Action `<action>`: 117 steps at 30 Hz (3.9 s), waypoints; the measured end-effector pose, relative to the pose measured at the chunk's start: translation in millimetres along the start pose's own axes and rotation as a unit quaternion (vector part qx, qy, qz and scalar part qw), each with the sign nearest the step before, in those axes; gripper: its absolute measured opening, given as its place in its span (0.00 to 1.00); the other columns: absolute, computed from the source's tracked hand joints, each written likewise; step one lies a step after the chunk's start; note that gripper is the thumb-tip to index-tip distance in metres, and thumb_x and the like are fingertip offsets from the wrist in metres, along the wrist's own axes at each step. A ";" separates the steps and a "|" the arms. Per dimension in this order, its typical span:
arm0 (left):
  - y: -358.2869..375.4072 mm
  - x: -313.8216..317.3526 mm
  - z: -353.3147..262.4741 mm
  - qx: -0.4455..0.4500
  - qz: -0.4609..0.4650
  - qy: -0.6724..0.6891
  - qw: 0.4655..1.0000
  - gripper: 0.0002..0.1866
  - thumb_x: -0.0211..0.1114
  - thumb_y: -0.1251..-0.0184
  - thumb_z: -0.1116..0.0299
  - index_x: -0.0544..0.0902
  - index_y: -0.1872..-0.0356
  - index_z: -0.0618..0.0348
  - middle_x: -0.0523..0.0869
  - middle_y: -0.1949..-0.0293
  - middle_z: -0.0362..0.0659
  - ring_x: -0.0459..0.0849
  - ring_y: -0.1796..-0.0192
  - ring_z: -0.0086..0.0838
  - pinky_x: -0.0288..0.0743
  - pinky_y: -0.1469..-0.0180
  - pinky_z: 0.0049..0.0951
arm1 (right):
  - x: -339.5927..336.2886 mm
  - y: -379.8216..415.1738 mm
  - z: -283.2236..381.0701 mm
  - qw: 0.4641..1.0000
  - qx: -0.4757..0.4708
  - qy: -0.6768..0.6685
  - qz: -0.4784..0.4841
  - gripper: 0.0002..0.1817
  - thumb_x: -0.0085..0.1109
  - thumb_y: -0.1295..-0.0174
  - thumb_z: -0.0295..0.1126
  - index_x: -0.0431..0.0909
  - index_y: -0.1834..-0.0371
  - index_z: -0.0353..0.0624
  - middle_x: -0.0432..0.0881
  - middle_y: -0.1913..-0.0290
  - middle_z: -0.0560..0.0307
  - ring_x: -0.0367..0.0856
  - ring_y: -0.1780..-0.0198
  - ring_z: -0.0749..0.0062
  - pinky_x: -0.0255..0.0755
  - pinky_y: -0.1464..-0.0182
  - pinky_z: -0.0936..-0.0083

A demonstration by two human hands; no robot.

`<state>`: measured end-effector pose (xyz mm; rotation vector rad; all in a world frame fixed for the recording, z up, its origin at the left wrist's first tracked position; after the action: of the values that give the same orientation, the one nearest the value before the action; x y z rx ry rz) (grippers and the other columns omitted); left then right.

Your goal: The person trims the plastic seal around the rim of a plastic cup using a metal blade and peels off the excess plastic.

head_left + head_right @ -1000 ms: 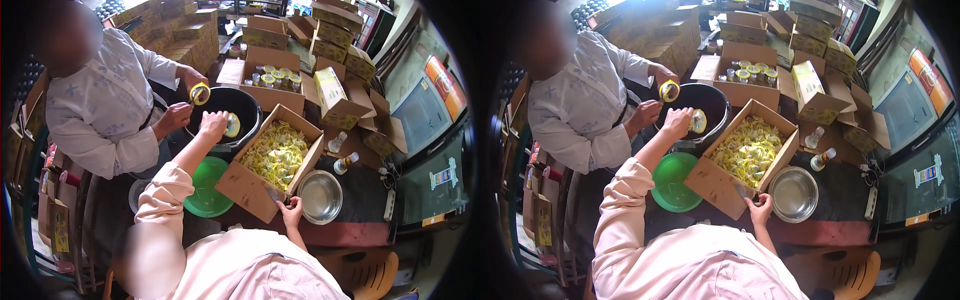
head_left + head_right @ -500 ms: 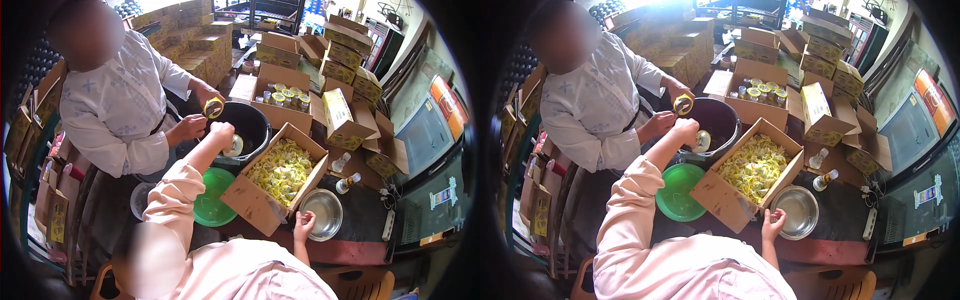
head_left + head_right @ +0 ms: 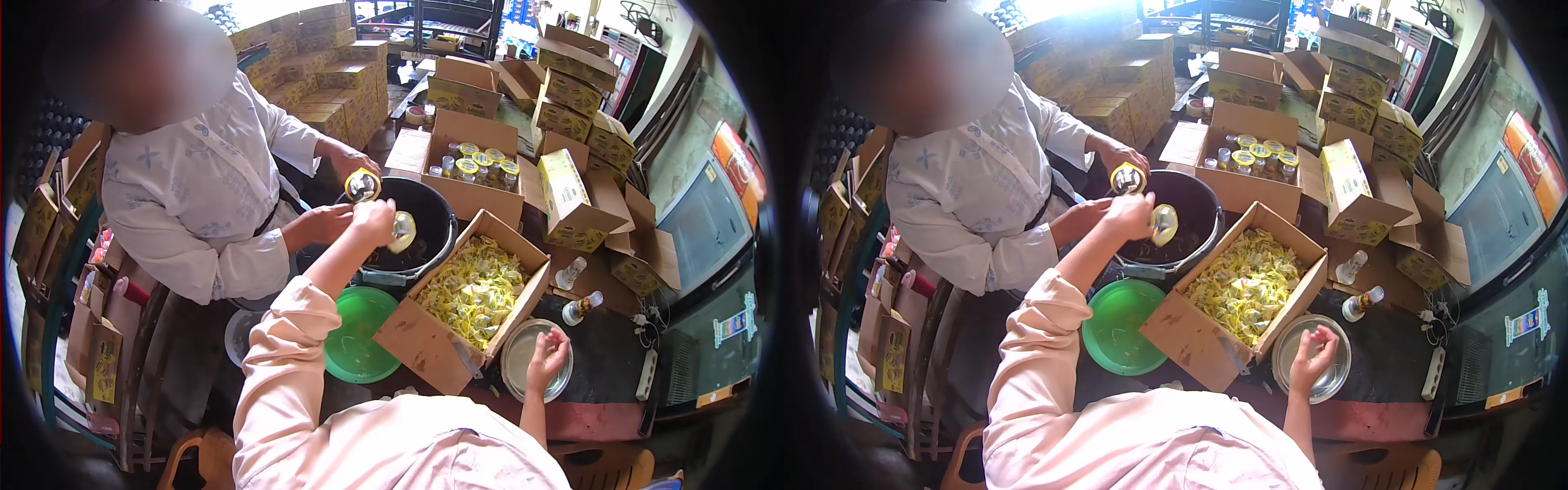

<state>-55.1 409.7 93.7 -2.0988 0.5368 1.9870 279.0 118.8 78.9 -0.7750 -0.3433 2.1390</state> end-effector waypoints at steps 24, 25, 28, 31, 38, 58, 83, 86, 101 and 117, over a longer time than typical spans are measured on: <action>-7.2 30.6 9.3 0.023 0.007 0.235 0.972 0.31 0.65 0.51 0.46 0.77 0.53 0.64 0.84 0.62 0.53 0.83 0.61 0.41 0.77 0.57 0.33 | 99.8 -26.7 71.8 0.984 -0.068 -0.054 0.154 0.12 0.60 0.50 0.23 0.73 0.61 0.39 0.75 0.68 0.58 0.73 0.64 0.72 0.66 0.58 0.75; -3.3 17.1 13.9 0.028 -0.094 0.334 0.938 0.31 0.67 0.50 0.50 0.76 0.52 0.64 0.83 0.62 0.53 0.84 0.63 0.41 0.77 0.59 0.35 | 106.5 -28.0 74.9 0.982 -0.065 -0.066 0.163 0.13 0.60 0.50 0.24 0.73 0.60 0.39 0.75 0.67 0.58 0.74 0.64 0.73 0.67 0.57 0.75; 11.3 17.0 4.9 0.041 -0.157 0.499 0.851 0.37 0.72 0.50 0.54 0.67 0.42 0.62 0.82 0.62 0.46 0.82 0.65 0.27 0.76 0.62 0.26 | 135.0 -39.1 96.6 0.972 -0.084 -0.099 0.197 0.15 0.62 0.50 0.24 0.74 0.57 0.39 0.78 0.67 0.56 0.76 0.64 0.72 0.69 0.56 0.76; 14.4 37.6 -0.1 0.047 -0.199 0.544 0.814 0.36 0.73 0.49 0.64 0.66 0.40 0.58 0.80 0.61 0.42 0.79 0.63 0.20 0.74 0.65 0.19 | 166.3 -54.4 130.8 0.958 -0.122 -0.115 0.234 0.14 0.62 0.50 0.24 0.75 0.58 0.39 0.78 0.66 0.56 0.76 0.64 0.72 0.69 0.57 0.76; 21.4 41.1 -0.4 0.101 -0.244 0.572 0.776 0.31 0.71 0.52 0.75 0.68 0.45 0.61 0.79 0.56 0.41 0.76 0.53 0.20 0.73 0.53 0.23 | 231.2 -73.8 164.4 0.935 -0.173 -0.155 0.267 0.12 0.62 0.48 0.31 0.78 0.61 0.40 0.78 0.64 0.53 0.76 0.63 0.68 0.71 0.59 0.72; 126.5 -2.6 -139.4 0.162 -0.195 0.514 0.820 0.34 0.70 0.60 0.72 0.68 0.46 0.63 0.76 0.53 0.51 0.78 0.50 0.37 0.70 0.46 0.33 | 116.1 -27.6 221.8 0.862 -0.408 -0.040 0.300 0.08 0.69 0.56 0.32 0.84 0.70 0.49 0.79 0.72 0.62 0.77 0.70 0.69 0.65 0.61 0.74; 129.7 22.6 -203.3 0.116 -0.141 0.573 0.799 0.18 0.72 0.59 0.73 0.78 0.64 0.61 0.81 0.70 0.37 0.78 0.67 0.16 0.74 0.63 0.21 | 103.7 -20.1 150.8 0.810 -0.389 -0.014 0.438 0.10 0.64 0.51 0.32 0.73 0.72 0.40 0.73 0.71 0.52 0.75 0.68 0.54 0.70 0.64 0.63; 118.7 24.8 -202.9 0.121 -0.134 0.596 0.783 0.17 0.71 0.59 0.73 0.77 0.65 0.62 0.81 0.71 0.40 0.78 0.68 0.21 0.74 0.62 0.23 | 109.0 -26.3 146.1 0.810 -0.392 -0.036 0.435 0.10 0.62 0.49 0.34 0.72 0.73 0.40 0.73 0.72 0.51 0.76 0.69 0.54 0.71 0.65 0.63; 98.1 28.5 -202.7 0.113 -0.141 0.601 0.778 0.18 0.71 0.59 0.74 0.75 0.64 0.60 0.80 0.70 0.42 0.80 0.68 0.28 0.74 0.62 0.26 | 127.3 -44.2 121.5 0.846 -0.328 -0.109 0.406 0.08 0.54 0.44 0.30 0.70 0.76 0.38 0.73 0.77 0.49 0.75 0.73 0.52 0.69 0.72 0.62; 94.4 41.8 -201.9 0.102 -0.140 0.588 0.790 0.34 0.72 0.60 0.73 0.62 0.49 0.60 0.79 0.65 0.47 0.81 0.60 0.36 0.75 0.56 0.31 | 135.1 -45.3 103.7 0.834 -0.313 -0.064 0.450 0.15 0.59 0.43 0.38 0.74 0.77 0.37 0.74 0.78 0.48 0.75 0.73 0.57 0.67 0.69 0.67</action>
<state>94.4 240.0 77.0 -2.8078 0.4982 0.2351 176.4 254.3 125.5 -1.3575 -0.9282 3.0157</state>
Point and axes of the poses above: each hand's wrist, its own y-axis away from the middle knuckle, its own x-axis out of the palm, z = x × y, the point moved 10 cm from there along -y, towards the middle knuckle
